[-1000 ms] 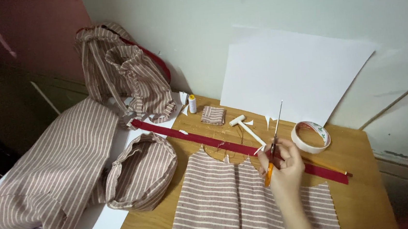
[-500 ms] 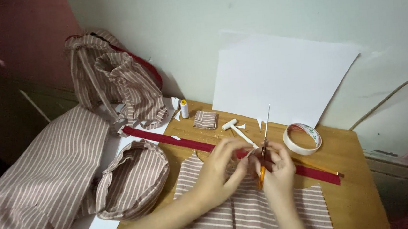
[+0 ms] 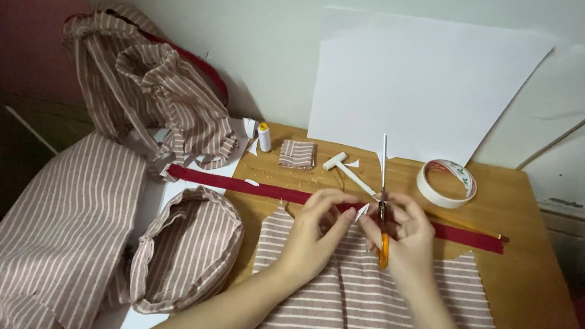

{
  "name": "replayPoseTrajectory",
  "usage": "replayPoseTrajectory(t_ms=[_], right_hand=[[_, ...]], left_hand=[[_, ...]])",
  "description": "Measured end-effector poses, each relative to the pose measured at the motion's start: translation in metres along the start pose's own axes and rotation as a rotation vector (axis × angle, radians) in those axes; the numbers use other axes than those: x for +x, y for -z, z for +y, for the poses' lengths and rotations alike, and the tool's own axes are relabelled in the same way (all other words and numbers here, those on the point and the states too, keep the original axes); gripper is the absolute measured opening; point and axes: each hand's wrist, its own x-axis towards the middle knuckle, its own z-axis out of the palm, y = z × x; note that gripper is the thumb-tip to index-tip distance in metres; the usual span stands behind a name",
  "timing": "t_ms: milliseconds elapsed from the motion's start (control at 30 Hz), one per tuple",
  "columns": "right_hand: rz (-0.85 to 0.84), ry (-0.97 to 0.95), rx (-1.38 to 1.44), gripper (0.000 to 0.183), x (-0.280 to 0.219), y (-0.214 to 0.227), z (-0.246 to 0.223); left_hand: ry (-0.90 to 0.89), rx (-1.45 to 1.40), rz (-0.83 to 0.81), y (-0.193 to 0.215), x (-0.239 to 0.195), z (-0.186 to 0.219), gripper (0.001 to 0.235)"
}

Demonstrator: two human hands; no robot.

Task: The person is using scissors to trim and shape a small piece of white material on a workspace filled with fabric and sewing supplies.

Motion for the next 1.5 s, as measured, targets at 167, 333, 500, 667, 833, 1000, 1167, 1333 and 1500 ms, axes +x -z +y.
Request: replayPoseTrajectory(t_ms=[167,333,500,667,833,1000,1167,1333,1500], right_hand=[[-0.002,0.017,-0.004,0.049,0.0,-0.001,0.002],[-0.017,0.061,0.018,0.049,-0.002,0.0,0.001],[-0.025,0.049,0.039,0.047,-0.004,-0.001,-0.001],[-0.04,0.067,-0.089,0.042,-0.005,-0.003,0.002],[-0.101,0.12,-0.294,0.049,-0.001,-0.005,0.016],[-0.165,0.013,-0.466,0.057,-0.011,-0.008,0.004],[-0.16,0.099,-0.496,0.054,-0.007,-0.005,0.011],[-0.123,0.177,-0.494,0.057,-0.005,-0.001,0.017],[-0.109,0.246,-0.442,0.063,-0.004,-0.003,0.017]], left_hand=[[0.026,0.035,-0.059,0.002,-0.001,0.004,0.027],[0.078,0.0,-0.085,0.001,-0.001,0.005,0.028],[0.091,-0.054,-0.045,-0.001,0.0,-0.007,0.033],[0.196,-0.264,0.037,0.0,0.006,-0.023,0.031],[0.3,-0.508,0.154,0.002,0.01,-0.031,0.033],[0.466,-0.717,0.307,0.007,0.014,-0.028,0.037],[0.439,-0.713,0.326,0.006,0.015,-0.03,0.039],[0.424,-0.682,0.358,0.006,0.013,-0.03,0.041],[0.406,-0.704,0.386,0.006,0.014,-0.026,0.041]])
